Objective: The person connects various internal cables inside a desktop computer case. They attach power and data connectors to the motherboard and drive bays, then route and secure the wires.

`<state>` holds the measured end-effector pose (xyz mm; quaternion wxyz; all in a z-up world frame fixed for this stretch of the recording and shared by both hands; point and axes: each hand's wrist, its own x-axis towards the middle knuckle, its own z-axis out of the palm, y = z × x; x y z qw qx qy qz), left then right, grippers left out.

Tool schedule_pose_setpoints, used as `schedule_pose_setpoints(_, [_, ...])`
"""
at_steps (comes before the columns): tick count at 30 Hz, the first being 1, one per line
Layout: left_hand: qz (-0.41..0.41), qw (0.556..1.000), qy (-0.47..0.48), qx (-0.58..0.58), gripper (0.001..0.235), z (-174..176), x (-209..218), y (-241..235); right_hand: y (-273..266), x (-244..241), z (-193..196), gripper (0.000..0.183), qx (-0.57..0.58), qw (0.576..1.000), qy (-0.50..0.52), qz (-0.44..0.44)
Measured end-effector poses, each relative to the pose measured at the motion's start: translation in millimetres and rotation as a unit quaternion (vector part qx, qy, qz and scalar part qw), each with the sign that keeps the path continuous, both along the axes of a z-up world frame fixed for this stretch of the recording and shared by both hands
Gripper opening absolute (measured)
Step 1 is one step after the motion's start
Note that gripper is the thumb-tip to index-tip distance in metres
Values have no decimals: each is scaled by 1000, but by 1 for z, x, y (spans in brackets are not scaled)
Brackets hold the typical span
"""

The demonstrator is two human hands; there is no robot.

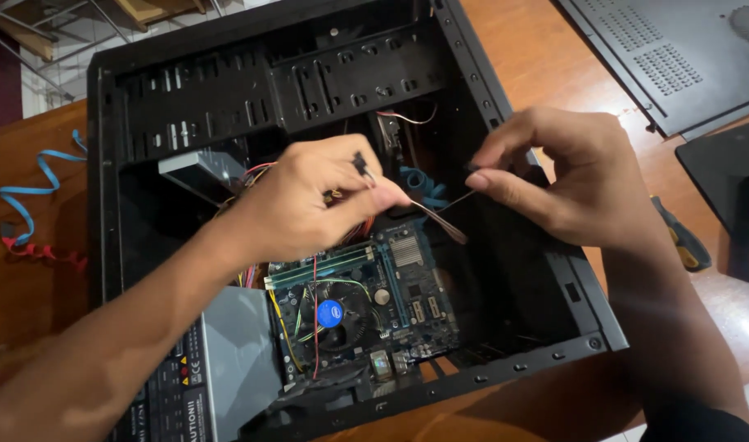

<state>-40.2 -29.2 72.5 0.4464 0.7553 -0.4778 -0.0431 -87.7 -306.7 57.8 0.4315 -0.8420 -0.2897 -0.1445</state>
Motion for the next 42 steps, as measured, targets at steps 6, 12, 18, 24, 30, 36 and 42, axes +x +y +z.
schedule_pose_setpoints(6, [1, 1000, 8, 24, 24, -14, -4, -8, 9, 1, 8, 8, -71, 995, -39, 49])
schedule_pose_setpoints(12, [-18, 1000, -21, 7, 33, -27, -8, -18, 17, -10, 13, 28, -132, 991, 12, -12])
schedule_pose_setpoints(18, [12, 981, -151, 125, 38, -49, -11, -19, 27, -20, 24, 24, -118, 992, 24, -29])
schedule_pose_setpoints(24, [45, 927, -352, 124, 35, -63, -23, -25, 30, -22, 22, 12, -132, 991, 10, -13])
schedule_pose_setpoints(30, [0, 989, -150, -10, 25, -36, -18, -25, 23, -15, 22, 10, -104, 991, 83, -31])
schedule_pose_setpoints(36, [-11, 985, 162, 58, 31, -14, -23, -26, 19, -14, 16, 8, -101, 993, 52, -23])
schedule_pose_setpoints(42, [1, 984, 178, 20, 14, -13, -25, -26, 20, -14, 17, 5, -65, 995, 81, -12])
